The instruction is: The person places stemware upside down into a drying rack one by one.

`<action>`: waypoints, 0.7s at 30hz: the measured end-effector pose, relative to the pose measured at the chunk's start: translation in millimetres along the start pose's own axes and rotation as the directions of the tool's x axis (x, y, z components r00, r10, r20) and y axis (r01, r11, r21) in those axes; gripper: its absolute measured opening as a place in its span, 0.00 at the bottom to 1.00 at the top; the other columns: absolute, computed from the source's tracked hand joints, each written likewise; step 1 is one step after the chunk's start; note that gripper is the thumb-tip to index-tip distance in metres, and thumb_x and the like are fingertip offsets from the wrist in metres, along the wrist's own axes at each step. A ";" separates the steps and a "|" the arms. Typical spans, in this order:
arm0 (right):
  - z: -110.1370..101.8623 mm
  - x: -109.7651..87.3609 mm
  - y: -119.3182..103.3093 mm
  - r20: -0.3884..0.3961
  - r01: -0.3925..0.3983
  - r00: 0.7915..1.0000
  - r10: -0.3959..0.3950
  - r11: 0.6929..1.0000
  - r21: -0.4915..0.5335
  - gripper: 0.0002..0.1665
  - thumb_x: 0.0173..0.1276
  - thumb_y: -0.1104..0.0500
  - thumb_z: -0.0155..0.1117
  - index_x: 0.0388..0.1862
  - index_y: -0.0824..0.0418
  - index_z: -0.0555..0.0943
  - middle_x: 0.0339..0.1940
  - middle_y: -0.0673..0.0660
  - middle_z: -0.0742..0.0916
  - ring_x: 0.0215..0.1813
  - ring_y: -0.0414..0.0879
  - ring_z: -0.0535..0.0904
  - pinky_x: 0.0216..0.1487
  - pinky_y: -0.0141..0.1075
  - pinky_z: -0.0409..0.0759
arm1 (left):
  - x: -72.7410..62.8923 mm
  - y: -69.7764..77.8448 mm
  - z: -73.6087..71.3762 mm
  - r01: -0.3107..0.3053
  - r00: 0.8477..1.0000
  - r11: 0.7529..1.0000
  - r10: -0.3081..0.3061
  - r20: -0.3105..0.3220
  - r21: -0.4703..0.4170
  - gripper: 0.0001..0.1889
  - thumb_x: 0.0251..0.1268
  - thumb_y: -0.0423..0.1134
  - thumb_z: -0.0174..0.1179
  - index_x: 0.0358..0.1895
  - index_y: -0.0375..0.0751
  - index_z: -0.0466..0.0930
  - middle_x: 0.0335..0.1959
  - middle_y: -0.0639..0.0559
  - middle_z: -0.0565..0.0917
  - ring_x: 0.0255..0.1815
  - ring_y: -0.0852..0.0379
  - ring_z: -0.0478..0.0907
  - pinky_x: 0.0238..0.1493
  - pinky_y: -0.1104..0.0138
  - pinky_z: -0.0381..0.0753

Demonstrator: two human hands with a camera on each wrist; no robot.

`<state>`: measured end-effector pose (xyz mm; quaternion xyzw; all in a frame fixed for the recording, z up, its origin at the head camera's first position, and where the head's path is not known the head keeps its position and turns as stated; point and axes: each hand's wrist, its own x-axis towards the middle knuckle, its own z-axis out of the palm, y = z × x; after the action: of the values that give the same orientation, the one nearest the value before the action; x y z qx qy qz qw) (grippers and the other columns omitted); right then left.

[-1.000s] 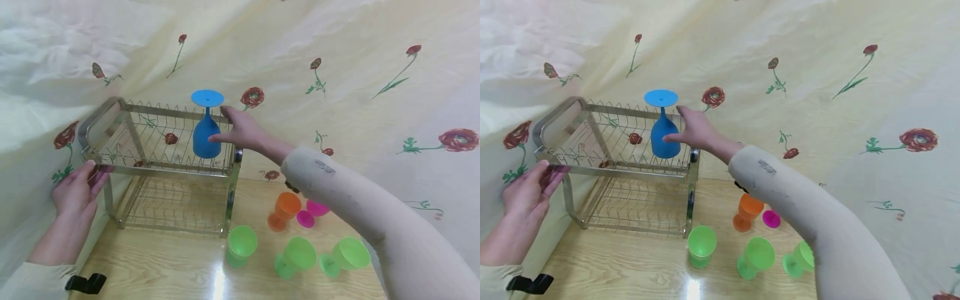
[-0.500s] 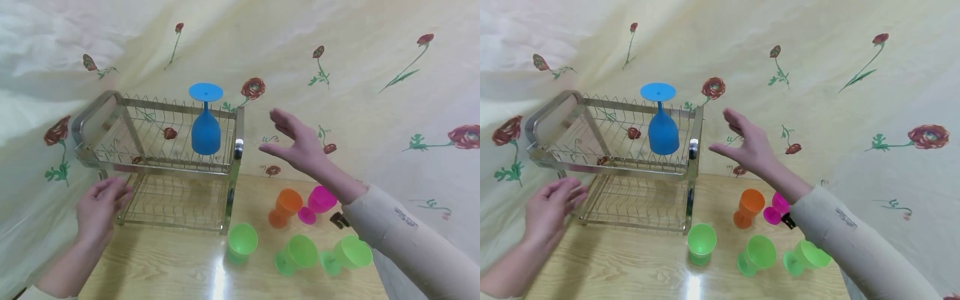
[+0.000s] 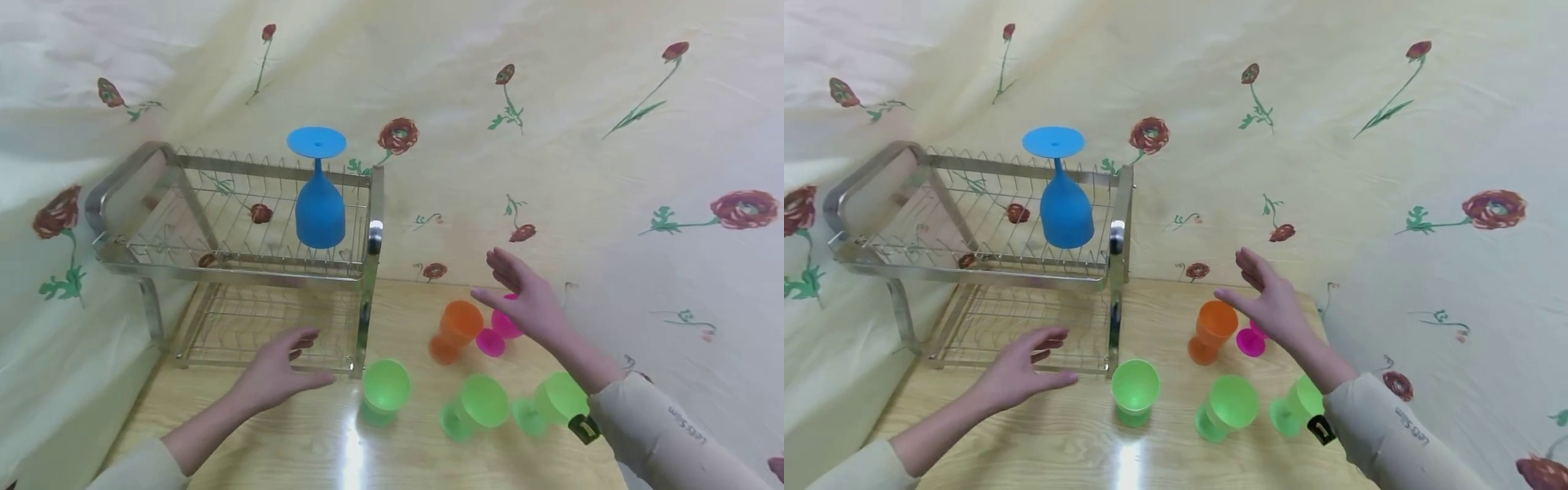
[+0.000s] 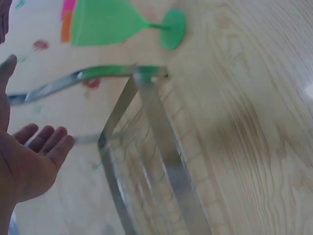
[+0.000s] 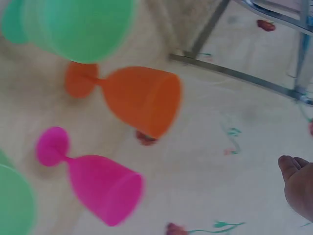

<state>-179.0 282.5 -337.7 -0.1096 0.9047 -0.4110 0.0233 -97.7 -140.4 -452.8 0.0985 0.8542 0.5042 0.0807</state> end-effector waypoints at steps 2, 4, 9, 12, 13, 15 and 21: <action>4.0 -6.6 10.0 0.018 -0.019 1.000 0.020 1.000 -0.025 0.58 0.71 0.47 0.78 0.88 0.61 0.55 0.84 0.64 0.69 0.80 0.65 0.69 0.75 0.55 0.74 | 5.6 -0.3 12.4 -0.033 0.999 0.998 0.031 0.038 0.045 0.50 0.53 0.59 0.82 0.77 0.40 0.71 0.71 0.41 0.79 0.70 0.38 0.76 0.73 0.44 0.78; 8.4 -13.4 19.5 0.029 -0.024 0.999 0.025 0.998 -0.050 0.57 0.71 0.47 0.78 0.87 0.64 0.56 0.83 0.65 0.70 0.80 0.67 0.69 0.75 0.56 0.74 | 10.9 -0.7 24.6 -0.057 0.996 0.995 0.052 0.069 0.083 0.53 0.50 0.61 0.83 0.78 0.44 0.71 0.72 0.44 0.78 0.71 0.39 0.76 0.72 0.42 0.79; 22.4 -30.0 41.9 0.026 -0.021 0.999 0.022 0.999 -0.038 0.55 0.71 0.50 0.78 0.84 0.70 0.60 0.81 0.69 0.72 0.79 0.68 0.70 0.74 0.55 0.73 | 19.5 -2.0 50.4 -0.111 0.990 0.986 0.098 0.106 0.125 0.59 0.41 0.65 0.84 0.80 0.48 0.70 0.75 0.47 0.75 0.72 0.40 0.75 0.69 0.35 0.77; 30.5 -40.3 52.7 0.035 -0.031 0.999 0.031 0.999 -0.008 0.54 0.70 0.51 0.79 0.83 0.71 0.61 0.80 0.70 0.73 0.78 0.69 0.70 0.73 0.54 0.73 | 22.1 -4.2 61.4 -0.142 0.985 0.984 0.129 0.116 0.110 0.61 0.38 0.64 0.86 0.80 0.47 0.69 0.76 0.47 0.74 0.72 0.39 0.74 0.69 0.33 0.76; 32.7 -43.9 56.1 0.041 -0.035 0.999 0.035 0.999 -0.001 0.54 0.71 0.51 0.78 0.84 0.71 0.61 0.80 0.71 0.72 0.79 0.69 0.70 0.73 0.54 0.74 | 22.5 -5.0 64.5 -0.145 0.984 0.984 0.133 0.119 0.100 0.61 0.38 0.63 0.86 0.80 0.47 0.69 0.76 0.46 0.74 0.72 0.39 0.74 0.69 0.33 0.76; 36.6 -50.9 62.0 0.047 -0.045 0.998 0.045 0.999 0.013 0.54 0.71 0.51 0.78 0.84 0.71 0.60 0.80 0.71 0.72 0.78 0.69 0.70 0.73 0.55 0.74 | 22.5 -6.6 70.4 -0.144 0.984 0.985 0.133 0.118 0.092 0.62 0.37 0.62 0.87 0.81 0.48 0.68 0.77 0.46 0.73 0.74 0.37 0.72 0.70 0.31 0.75; 46.7 -63.7 80.0 0.042 -0.069 0.997 0.068 0.997 0.035 0.57 0.69 0.48 0.79 0.85 0.68 0.59 0.81 0.70 0.72 0.77 0.68 0.72 0.73 0.56 0.76 | 23.6 -7.1 87.5 -0.129 0.988 0.987 0.120 0.096 0.100 0.65 0.36 0.61 0.88 0.82 0.47 0.65 0.79 0.42 0.71 0.77 0.34 0.68 0.71 0.31 0.73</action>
<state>-125.1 312.9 -431.6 -0.0865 0.8997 -0.4239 0.0579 -100.4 -63.9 -501.8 0.1783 0.8674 0.4573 0.0818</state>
